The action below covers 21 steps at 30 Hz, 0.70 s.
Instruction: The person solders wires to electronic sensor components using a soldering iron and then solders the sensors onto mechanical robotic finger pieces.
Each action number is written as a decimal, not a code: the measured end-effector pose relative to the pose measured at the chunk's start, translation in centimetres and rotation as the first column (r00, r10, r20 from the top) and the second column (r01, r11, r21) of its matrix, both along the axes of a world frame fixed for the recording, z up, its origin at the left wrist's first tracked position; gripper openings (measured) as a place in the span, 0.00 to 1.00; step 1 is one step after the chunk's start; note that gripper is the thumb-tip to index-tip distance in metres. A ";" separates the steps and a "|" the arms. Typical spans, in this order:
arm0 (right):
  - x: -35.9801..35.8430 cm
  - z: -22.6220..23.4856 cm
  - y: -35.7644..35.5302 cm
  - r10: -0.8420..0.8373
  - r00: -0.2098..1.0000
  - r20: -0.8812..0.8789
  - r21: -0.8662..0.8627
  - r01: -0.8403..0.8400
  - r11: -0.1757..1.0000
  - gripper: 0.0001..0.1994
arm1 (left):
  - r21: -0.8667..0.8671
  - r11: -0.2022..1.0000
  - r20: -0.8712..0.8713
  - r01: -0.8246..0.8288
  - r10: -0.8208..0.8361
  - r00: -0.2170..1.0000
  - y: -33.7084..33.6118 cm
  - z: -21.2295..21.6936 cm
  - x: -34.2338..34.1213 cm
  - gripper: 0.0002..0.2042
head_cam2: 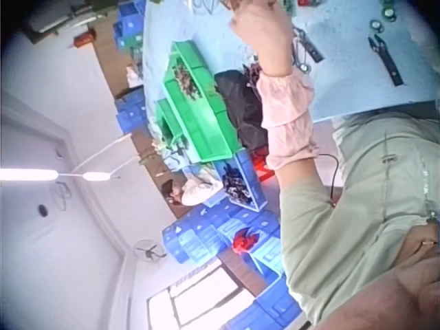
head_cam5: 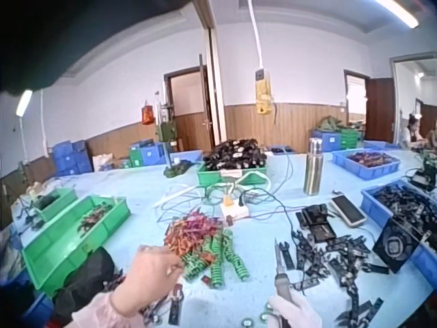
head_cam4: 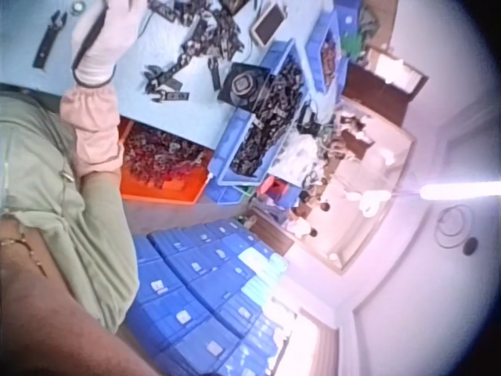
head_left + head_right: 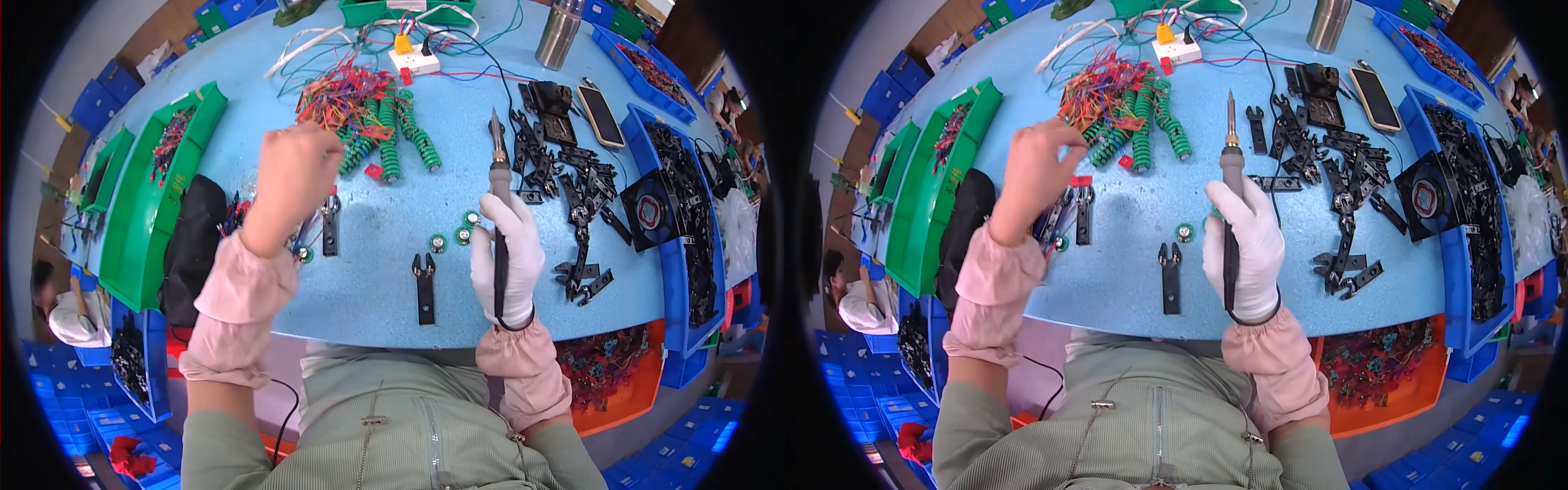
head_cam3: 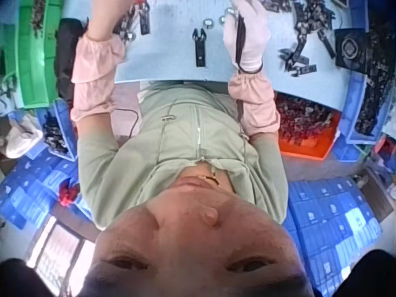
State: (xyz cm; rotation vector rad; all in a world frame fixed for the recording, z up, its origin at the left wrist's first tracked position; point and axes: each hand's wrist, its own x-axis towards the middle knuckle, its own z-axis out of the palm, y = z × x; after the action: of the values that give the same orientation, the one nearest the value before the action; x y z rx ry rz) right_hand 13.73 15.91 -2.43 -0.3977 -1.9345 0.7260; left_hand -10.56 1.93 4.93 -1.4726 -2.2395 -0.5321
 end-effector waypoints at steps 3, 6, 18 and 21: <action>-1.1 -1.0 0.9 -0.012 1.000 -0.017 0.030 0.012 0.999 0.26 | 0.021 0.999 0.004 0.035 -0.036 0.999 1.8 0.8 -1.7 0.03; -1.5 -1.1 1.1 -0.018 0.999 -0.030 0.049 0.019 0.999 0.25 | 0.019 0.995 -0.010 0.100 -0.100 0.995 5.2 -1.1 -1.3 0.06; -1.4 -0.6 0.7 0.012 0.998 0.061 0.000 -0.012 1.000 0.24 | -0.214 0.788 -0.010 -0.577 0.589 0.808 12.4 -5.9 -4.3 0.14; -1.5 -0.8 1.0 0.009 0.998 0.063 -0.006 -0.009 1.000 0.24 | -0.380 0.800 0.364 -0.464 0.590 0.720 12.4 -4.4 -6.2 0.14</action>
State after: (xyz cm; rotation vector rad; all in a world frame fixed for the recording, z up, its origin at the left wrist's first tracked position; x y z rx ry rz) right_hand 12.21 16.89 -3.24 -0.4200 -1.9948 0.7331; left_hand -16.73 14.30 0.52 -0.7487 -3.0626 -0.4372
